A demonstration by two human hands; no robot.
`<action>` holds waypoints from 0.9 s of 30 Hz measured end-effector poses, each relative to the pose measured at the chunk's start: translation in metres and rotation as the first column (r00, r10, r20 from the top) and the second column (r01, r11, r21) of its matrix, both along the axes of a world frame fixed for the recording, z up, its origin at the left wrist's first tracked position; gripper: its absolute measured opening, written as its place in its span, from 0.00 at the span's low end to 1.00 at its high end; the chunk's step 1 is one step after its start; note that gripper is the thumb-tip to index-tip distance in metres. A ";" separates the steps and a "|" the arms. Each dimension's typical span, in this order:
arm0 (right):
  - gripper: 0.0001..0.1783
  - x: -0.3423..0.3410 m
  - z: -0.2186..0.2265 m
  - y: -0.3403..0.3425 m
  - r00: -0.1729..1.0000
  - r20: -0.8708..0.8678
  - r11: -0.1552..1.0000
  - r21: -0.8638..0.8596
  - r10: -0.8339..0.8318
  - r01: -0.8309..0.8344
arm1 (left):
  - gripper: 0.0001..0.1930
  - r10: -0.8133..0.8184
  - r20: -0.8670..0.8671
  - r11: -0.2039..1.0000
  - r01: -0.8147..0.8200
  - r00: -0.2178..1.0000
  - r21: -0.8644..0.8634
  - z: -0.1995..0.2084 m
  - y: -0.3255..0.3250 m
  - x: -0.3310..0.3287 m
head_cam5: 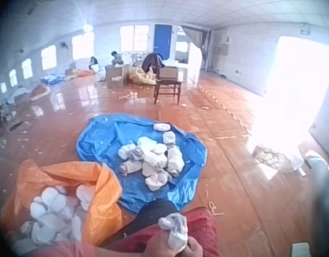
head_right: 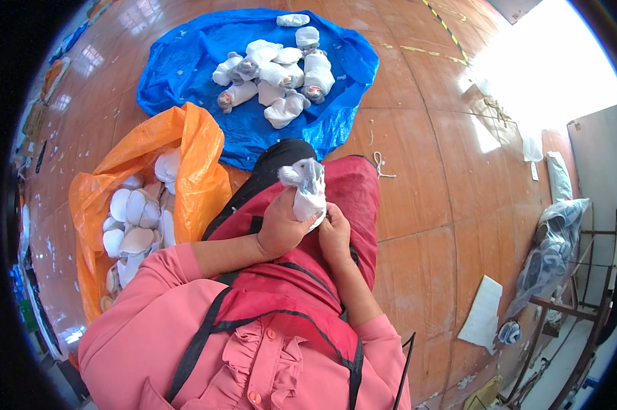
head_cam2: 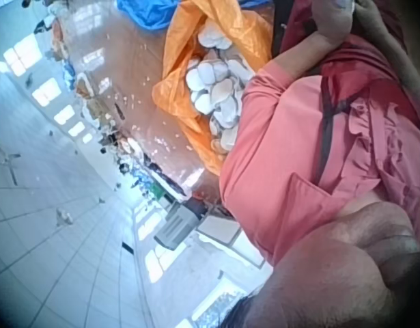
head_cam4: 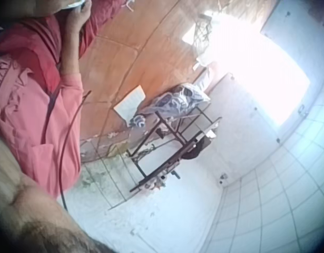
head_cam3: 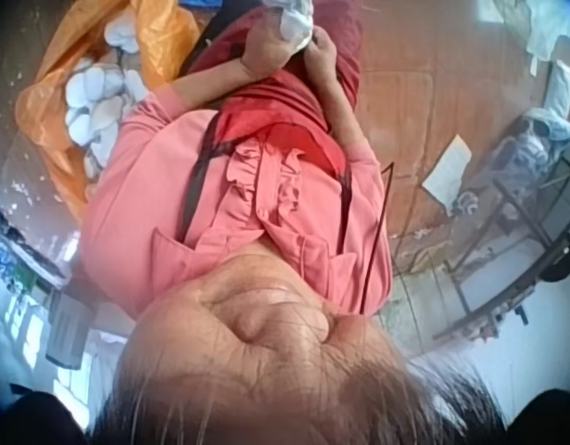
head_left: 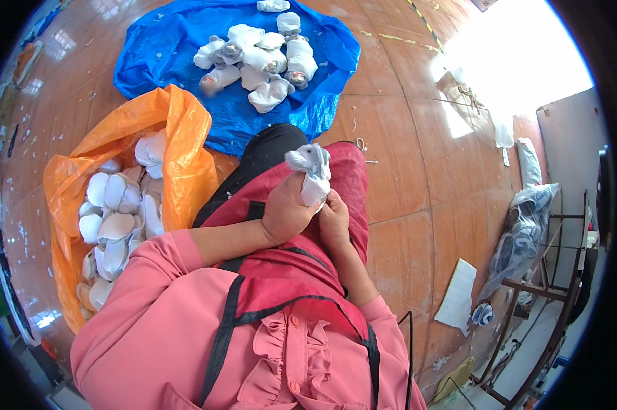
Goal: The person sits on the floor and repeatedly stuffs white material into small fabric toy bodies, then ties them closed. The person handles each toy one at a time, filling it and securing the opening before moving to the next.
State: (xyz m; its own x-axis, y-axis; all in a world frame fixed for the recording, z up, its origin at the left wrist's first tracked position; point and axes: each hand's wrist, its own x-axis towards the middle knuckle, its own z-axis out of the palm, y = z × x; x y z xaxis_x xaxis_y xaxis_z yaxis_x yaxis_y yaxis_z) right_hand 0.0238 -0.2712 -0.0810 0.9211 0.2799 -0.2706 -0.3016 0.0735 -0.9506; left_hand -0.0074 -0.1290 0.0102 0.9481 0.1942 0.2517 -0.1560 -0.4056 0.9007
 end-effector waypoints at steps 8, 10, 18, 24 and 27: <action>0.14 0.002 0.016 -0.003 0.993 0.030 0.992 0.035 0.118 -0.119 | 0.20 -0.131 0.041 0.989 0.127 0.991 0.079 -0.008 0.024 0.020; 0.14 0.004 0.011 -0.005 0.978 0.116 0.985 -0.039 0.171 -0.167 | 0.19 -0.137 -0.029 0.991 0.136 0.990 -0.012 -0.001 0.030 0.024; 0.13 0.003 0.027 -0.007 0.795 0.493 0.914 -0.361 0.354 -0.184 | 0.13 -0.192 -0.259 0.658 -0.072 0.947 -0.749 -0.017 0.046 0.041; 0.09 -0.001 0.050 -0.009 0.918 0.334 0.977 -0.059 0.212 -0.204 | 0.17 -0.209 -0.294 0.556 -0.134 0.933 -0.820 -0.011 0.044 0.039; 0.05 -0.002 0.047 -0.011 0.931 0.294 0.972 0.032 0.215 -0.235 | 0.18 -0.226 -0.225 0.548 -0.068 0.948 -0.834 -0.020 0.047 0.039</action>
